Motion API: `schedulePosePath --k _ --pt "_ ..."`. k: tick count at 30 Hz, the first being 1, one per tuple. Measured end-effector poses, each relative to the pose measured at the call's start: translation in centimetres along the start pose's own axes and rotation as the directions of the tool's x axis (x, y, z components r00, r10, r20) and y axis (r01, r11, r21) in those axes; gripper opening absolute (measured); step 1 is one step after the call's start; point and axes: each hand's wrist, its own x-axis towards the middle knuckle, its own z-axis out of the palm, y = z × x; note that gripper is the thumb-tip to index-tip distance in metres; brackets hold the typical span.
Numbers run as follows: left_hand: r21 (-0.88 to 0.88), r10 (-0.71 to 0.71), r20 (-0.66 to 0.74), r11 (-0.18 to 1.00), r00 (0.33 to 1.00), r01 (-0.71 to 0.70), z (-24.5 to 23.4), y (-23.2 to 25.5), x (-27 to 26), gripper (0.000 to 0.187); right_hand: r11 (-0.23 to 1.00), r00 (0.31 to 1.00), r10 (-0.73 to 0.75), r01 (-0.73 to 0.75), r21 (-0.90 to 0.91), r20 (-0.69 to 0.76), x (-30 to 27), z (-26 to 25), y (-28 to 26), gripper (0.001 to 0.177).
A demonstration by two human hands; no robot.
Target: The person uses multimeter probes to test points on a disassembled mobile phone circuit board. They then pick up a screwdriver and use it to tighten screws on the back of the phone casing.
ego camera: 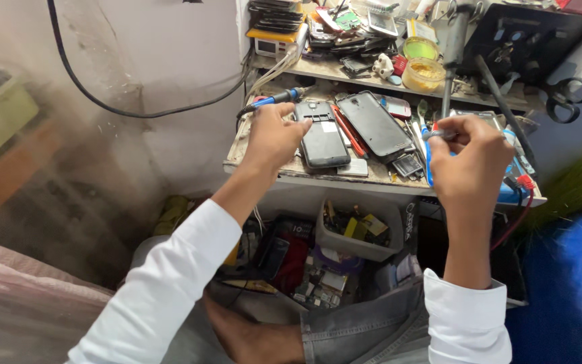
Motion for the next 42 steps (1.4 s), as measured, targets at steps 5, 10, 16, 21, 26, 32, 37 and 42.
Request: schedulePosePath --k 5,10,16,21,26,32,37,42 --pt "-0.125 0.550 -0.260 0.796 0.793 -0.593 0.3 0.2 -4.8 0.030 0.971 0.961 -0.216 0.192 -0.146 -0.175 -0.5 -1.0 -0.4 0.012" --pt "-0.258 0.354 -0.165 0.885 0.921 -0.386 2.0 -2.7 -11.4 0.014 0.960 0.934 -0.280 0.266 -0.091 -0.221 -2.2 0.1 -0.6 0.009" --pt "-0.279 0.191 -0.112 0.936 0.975 -0.215 5.8 -10.9 -16.9 0.057 0.943 0.892 -0.321 0.333 -0.020 -0.318 -3.5 2.0 -0.2 0.008" --pt "-0.225 0.172 -0.046 0.958 0.984 -0.178 7.1 -16.6 -18.8 0.044 0.959 0.939 -0.279 0.282 -0.011 -0.200 -3.1 3.4 1.5 0.020" --pt "-0.267 0.146 0.065 0.956 0.987 -0.124 7.7 -18.6 -18.3 0.024 0.981 0.981 -0.191 0.191 0.038 0.010 -3.4 3.2 1.5 0.059" --pt "-0.150 0.064 0.199 0.988 0.978 -0.035 8.4 -19.9 -18.1 0.018 0.955 0.975 -0.173 0.200 0.218 -0.136 -4.3 4.5 2.4 0.060" --pt "-0.102 0.076 0.330 0.994 0.941 -0.044 9.8 -22.0 -18.2 0.025 0.854 0.974 -0.145 0.211 0.476 -0.173 -3.3 7.8 2.9 0.073" --pt "0.005 0.046 0.505 0.998 0.862 -0.055 10.7 -25.1 -18.0 0.037 0.924 0.966 -0.229 0.254 0.287 -0.119 -2.3 9.3 1.7 0.069"
